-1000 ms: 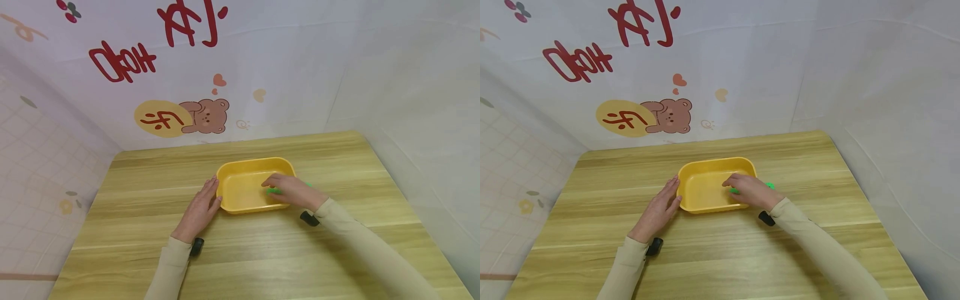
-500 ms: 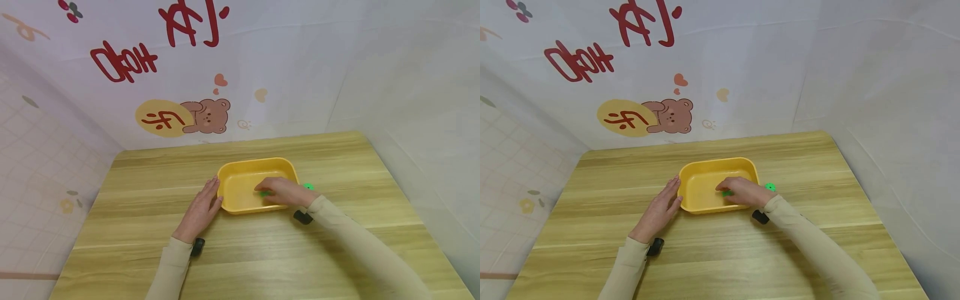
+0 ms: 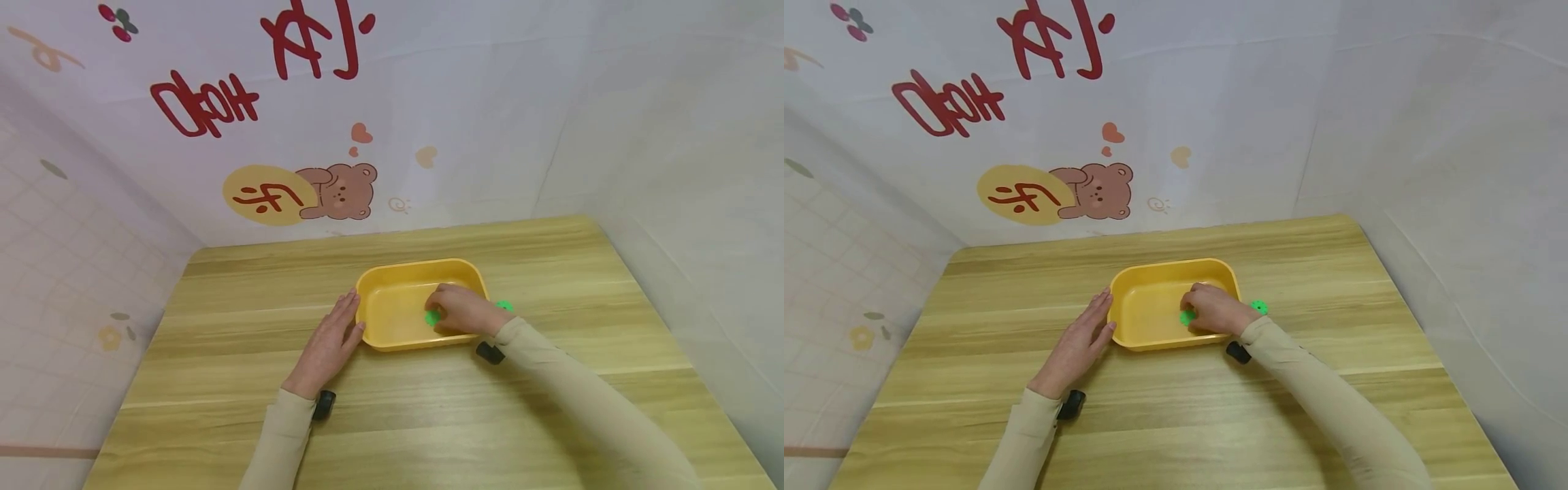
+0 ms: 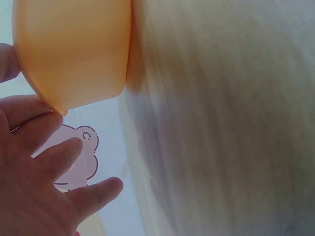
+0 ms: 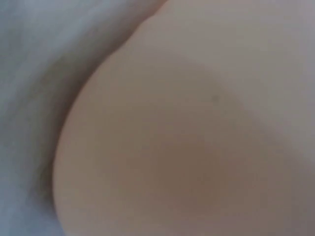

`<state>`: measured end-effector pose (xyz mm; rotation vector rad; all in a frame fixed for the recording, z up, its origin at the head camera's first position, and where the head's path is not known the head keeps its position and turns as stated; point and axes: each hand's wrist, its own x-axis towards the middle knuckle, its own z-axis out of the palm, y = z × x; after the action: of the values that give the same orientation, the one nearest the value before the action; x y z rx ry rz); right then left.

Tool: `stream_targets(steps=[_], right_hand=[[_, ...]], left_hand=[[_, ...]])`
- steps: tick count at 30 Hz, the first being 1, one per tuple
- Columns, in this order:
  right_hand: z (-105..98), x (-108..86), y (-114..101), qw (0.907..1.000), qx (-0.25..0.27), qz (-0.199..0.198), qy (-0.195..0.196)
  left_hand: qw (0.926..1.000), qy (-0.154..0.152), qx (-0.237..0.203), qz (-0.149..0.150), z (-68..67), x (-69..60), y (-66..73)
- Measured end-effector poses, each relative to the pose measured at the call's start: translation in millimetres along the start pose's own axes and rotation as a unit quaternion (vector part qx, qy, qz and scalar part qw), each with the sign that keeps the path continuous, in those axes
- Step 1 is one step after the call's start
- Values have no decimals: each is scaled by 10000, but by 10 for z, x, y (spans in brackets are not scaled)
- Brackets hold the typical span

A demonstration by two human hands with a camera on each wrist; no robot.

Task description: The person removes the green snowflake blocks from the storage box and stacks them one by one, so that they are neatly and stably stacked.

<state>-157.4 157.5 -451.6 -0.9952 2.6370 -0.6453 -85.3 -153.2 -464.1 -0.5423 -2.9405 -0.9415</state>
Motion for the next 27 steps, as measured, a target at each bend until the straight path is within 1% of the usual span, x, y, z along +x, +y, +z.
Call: stream_targets(steps=[4, 12, 17, 22, 27], right_hand=[[17, 23, 13, 9999, -153, 20, -26], [-1, 21, -3, 9997, -168, -101, -131], [9, 18, -5, 9995, -221, 43, -231], [-9, 17, -10, 9999, -4, 79, -109], [-34, -22, -10, 9996, 218, 58, 169]], left_hand=[[10000, 8, 7, -3, 16, 7, -2], [10000, 58, -41, 24, 21, 11, 2], [10000, 19, -20, -1, 19, 10, 6], [10000, 13, -24, -9, 14, 10, 9], [10000, 58, -3, 51, 22, 8, 0]])
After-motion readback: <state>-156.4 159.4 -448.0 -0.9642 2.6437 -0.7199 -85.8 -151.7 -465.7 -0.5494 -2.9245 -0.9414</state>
